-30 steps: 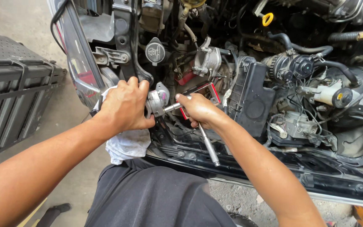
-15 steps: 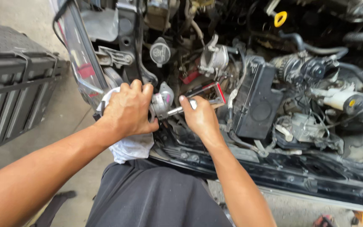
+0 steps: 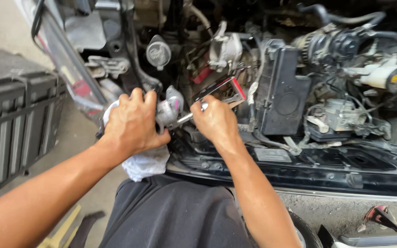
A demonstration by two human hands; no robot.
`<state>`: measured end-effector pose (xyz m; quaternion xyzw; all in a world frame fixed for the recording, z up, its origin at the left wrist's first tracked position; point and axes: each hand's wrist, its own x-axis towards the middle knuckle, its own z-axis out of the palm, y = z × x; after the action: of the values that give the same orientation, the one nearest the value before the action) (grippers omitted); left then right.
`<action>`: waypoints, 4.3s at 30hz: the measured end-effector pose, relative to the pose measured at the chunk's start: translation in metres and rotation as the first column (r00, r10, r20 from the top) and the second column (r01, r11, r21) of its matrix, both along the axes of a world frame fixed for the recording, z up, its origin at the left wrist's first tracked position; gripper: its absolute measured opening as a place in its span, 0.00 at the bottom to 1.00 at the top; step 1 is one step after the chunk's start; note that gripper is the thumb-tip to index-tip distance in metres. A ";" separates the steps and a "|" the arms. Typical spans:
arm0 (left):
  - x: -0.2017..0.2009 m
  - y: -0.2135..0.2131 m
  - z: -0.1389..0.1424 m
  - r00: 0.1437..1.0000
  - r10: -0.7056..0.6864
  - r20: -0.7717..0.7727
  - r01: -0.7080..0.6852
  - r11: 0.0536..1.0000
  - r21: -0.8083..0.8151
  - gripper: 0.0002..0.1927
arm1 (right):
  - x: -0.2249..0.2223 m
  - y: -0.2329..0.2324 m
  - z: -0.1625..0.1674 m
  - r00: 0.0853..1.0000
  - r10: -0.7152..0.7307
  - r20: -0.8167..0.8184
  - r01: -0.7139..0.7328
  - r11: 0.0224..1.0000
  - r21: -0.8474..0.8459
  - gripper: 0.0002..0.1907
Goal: The person uses a ratchet to loosen and remove bolts from a throttle body held over the engine bay. They then separate the throttle body halves, inspect the interior, and reassemble the unit by hand-tightening the bolts.
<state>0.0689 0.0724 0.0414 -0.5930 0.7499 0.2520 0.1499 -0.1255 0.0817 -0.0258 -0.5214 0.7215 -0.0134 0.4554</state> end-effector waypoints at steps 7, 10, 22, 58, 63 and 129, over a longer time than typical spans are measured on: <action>0.000 0.000 0.000 1.000 -0.016 0.008 0.016 0.999 0.047 0.38 | -0.001 0.009 0.000 0.999 -0.032 0.027 0.033 0.999 -0.033 0.19; 0.000 0.001 -0.004 0.998 -0.043 0.042 0.040 0.997 0.067 0.38 | -0.002 0.016 -0.012 0.999 -0.048 0.017 0.048 0.998 -0.043 0.19; -0.010 -0.012 0.003 0.995 -0.046 0.085 0.044 0.999 0.020 0.48 | -0.004 -0.019 0.020 0.996 -0.042 0.081 0.071 0.914 -0.398 0.17; -0.007 0.000 0.009 0.998 -0.025 0.060 0.027 0.999 -0.036 0.41 | -0.042 -0.008 -0.012 0.816 0.339 0.469 -0.087 0.873 -0.480 0.16; -0.009 0.002 0.006 0.989 -0.071 0.131 0.075 0.997 -0.025 0.42 | -0.078 -0.008 0.024 0.693 0.100 0.714 0.184 0.933 -0.309 0.15; -0.077 0.126 0.006 0.635 -0.034 -0.771 -0.269 0.927 -0.262 0.15 | -0.194 0.002 -0.028 0.936 -0.208 -0.284 -0.006 0.797 -0.605 0.35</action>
<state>-0.0081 0.1988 0.0474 -0.4959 0.7338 0.3488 -0.3066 -0.3190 0.0841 -0.0541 -0.5925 0.7742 -0.1751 0.1371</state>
